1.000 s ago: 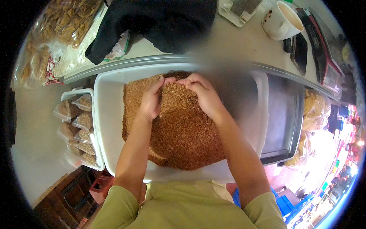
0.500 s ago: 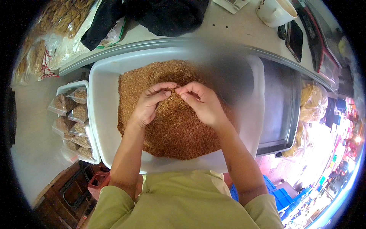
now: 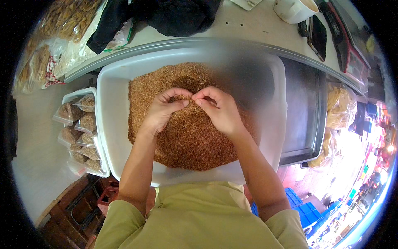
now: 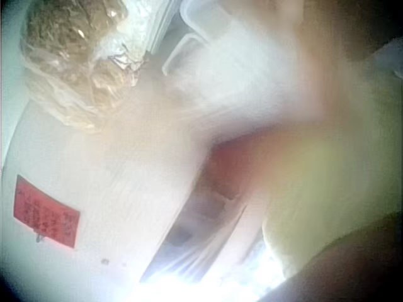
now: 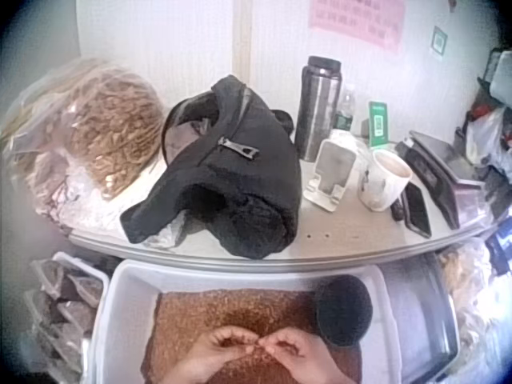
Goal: The person sorts through a large bin of grains by hand, picking out small debris and placing it aside. They repeatedly scoop and sift the grains to separate unwanted particles. The person also handles a small blue bowl and a plastic bag containing grains.
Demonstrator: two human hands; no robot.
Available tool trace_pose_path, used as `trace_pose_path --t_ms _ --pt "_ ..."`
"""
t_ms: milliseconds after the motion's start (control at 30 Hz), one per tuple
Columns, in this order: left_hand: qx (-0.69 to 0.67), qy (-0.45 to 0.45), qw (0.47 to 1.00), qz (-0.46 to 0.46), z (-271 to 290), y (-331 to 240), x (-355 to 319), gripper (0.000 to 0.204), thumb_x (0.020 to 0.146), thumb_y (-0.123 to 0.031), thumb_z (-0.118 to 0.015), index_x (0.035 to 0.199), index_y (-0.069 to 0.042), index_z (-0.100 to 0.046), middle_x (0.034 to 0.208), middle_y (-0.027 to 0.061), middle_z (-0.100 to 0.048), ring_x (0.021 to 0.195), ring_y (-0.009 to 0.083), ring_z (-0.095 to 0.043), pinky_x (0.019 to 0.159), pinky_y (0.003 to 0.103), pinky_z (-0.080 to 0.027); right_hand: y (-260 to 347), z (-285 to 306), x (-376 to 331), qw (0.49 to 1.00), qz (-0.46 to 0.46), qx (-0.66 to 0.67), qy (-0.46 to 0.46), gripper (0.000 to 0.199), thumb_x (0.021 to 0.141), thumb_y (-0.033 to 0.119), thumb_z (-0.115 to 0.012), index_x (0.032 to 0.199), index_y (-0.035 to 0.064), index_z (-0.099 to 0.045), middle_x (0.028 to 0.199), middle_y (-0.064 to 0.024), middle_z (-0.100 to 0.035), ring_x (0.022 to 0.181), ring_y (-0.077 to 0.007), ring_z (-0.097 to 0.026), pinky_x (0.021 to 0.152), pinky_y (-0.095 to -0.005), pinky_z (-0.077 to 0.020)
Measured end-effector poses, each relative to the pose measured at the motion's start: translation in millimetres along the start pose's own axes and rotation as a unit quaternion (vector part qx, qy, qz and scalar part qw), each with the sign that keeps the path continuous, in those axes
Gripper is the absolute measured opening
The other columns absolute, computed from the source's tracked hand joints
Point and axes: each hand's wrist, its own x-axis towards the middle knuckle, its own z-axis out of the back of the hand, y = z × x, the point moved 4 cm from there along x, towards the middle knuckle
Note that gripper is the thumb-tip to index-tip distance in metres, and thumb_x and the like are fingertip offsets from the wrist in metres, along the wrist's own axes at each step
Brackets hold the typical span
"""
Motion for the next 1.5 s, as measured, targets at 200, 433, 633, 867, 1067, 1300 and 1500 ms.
trace_pose_path --t_ms 200,433,633,867,1067,1300,1500 --pt "0.034 -0.003 0.999 -0.034 -6.6 -4.7 0.9 0.019 0.078 0.0 -0.068 0.097 -0.002 -0.065 0.092 0.0015 -0.064 0.082 0.0083 -0.058 0.074 0.023 -0.047 -4.7 1.7 -0.5 1.0 0.007 -0.028 -0.003 0.007 0.088 0.005 -0.059 0.093 0.0002 -0.061 0.091 -0.0034 -0.065 0.085 -0.0086 -0.058 0.077 -0.0234 -0.0457" --pt "0.167 -0.073 0.976 -0.116 -13.5 -5.6 -1.8 0.014 0.078 0.001 -0.067 0.091 -0.002 -0.064 0.09 0.0027 -0.064 0.085 0.0089 -0.058 0.078 0.024 -0.046 -0.2 1.0 -1.5 0.999 0.007 0.03 -0.008 0.004 0.09 0.003 -0.055 0.093 -0.0003 -0.055 0.092 -0.0066 -0.065 0.088 -0.011 -0.06 0.081 -0.0245 -0.0452" --pt "0.185 -0.111 0.96 -0.181 -17.4 -1.0 -8.0 0.014 0.078 0.001 -0.067 0.092 -0.002 -0.064 0.091 0.0038 -0.065 0.088 0.0114 -0.059 0.078 0.024 -0.046 0.0 1.6 -0.2 1.0 0.002 0.025 -0.004 0.005 0.09 0.004 -0.055 0.092 -0.0004 -0.053 0.09 -0.0066 -0.064 0.088 -0.0113 -0.06 0.08 -0.0247 -0.0453" --pt "0.211 -0.126 0.944 -0.219 -18.1 -2.5 -10.2 0.015 0.078 0.002 -0.066 0.091 -0.004 -0.067 0.09 0.0054 -0.064 0.086 0.0153 -0.06 0.075 0.027 -0.047 0.5 1.0 1.5 1.0 0.01 0.017 -0.008 0.004 0.09 0.003 -0.054 0.092 -0.0004 -0.053 0.087 -0.0061 -0.063 0.086 -0.0116 -0.06 0.078 -0.025 -0.046" --pt "0.216 -0.128 0.94 -0.232 -19.1 -3.3 -11.8 0.014 0.077 0.003 -0.064 0.088 -0.004 -0.067 0.086 0.006 -0.063 0.083 0.0171 -0.06 0.076 0.028 -0.047 3.6 0.3 1.3 1.0 -0.001 0.021 -0.001 0.004 0.09 0.002 -0.053 0.092 -0.0011 -0.052 0.087 -0.0075 -0.064 0.085 -0.0131 -0.062 0.078 -0.0256 -0.0472" --pt "0.202 -0.094 0.953 -0.205 -12.5 3.0 -7.4 0.013 0.08 0.004 -0.063 0.09 -0.002 -0.066 0.089 0.0044 -0.063 0.086 0.0118 -0.059 0.076 0.024 -0.047 6.1 -2.7 -1.5 1.0 -0.008 0.017 0.008 0.006 0.09 0.003 -0.054 0.093 -0.0018 -0.053 0.087 -0.0092 -0.065 0.086 -0.0142 -0.063 0.078 -0.026 -0.048" --pt "0.192 -0.077 0.961 -0.184 -10.9 2.9 -8.0 0.013 0.081 0.004 -0.062 0.092 -0.002 -0.067 0.09 0.0035 -0.064 0.086 0.0106 -0.059 0.078 0.024 -0.048 0.1 -0.4 -0.6 0.999 -0.014 0.031 -0.003 0.007 0.091 0.004 -0.053 0.095 -0.0012 -0.053 0.087 -0.0098 -0.065 0.085 -0.0149 -0.063 0.078 -0.0262 -0.0478"
